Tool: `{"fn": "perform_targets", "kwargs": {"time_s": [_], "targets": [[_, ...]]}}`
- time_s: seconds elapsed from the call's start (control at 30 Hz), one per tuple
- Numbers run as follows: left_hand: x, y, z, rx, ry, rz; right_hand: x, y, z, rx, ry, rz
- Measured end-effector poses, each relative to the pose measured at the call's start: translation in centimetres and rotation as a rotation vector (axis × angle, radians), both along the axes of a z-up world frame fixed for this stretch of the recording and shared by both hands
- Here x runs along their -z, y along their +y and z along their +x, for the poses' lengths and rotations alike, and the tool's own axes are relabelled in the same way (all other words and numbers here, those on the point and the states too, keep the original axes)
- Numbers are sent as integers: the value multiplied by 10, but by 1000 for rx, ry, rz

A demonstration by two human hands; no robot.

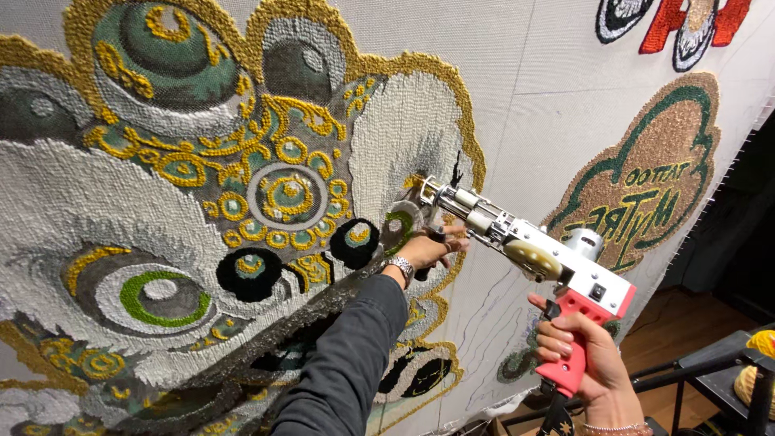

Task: The person uses a tufting gun to apply yarn to a large canvas, following a pre-drawn design of a stylized face. They guide the tool along the outlines and fill areas with yellow yarn, occasionally adjusting the yarn feed with their left hand.

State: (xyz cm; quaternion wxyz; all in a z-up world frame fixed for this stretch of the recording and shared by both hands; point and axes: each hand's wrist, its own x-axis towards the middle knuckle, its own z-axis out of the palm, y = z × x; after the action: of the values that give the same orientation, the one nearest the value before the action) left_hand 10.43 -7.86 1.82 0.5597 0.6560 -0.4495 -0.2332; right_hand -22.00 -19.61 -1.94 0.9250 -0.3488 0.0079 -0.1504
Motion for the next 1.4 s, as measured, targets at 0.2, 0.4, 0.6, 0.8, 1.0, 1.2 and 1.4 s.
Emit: {"fn": "perform_targets", "kwargs": {"time_s": [0.2,0.4,0.6,0.8,1.0,1.2,1.4], "targets": [[8,-21,-15,27,-84,2,20,-21,-22,85,-47,-68],[-6,-23,-37,18,-135,-9,50,-40,-26,63,-129,-63],[-30,19,-47,-281,-648,-94,71,-42,-11,103,-152,-65],[-68,59,-11,-747,-1278,-122,75,-48,-14,151,-187,-65],[-113,60,4,-858,-1707,177,76,-44,-11,169,-158,-66],[-122,64,14,-829,-1762,201,81,-47,-9,140,-148,-71],[-152,80,14,-618,-1610,324,87,-52,-8,179,-109,-66]]}}
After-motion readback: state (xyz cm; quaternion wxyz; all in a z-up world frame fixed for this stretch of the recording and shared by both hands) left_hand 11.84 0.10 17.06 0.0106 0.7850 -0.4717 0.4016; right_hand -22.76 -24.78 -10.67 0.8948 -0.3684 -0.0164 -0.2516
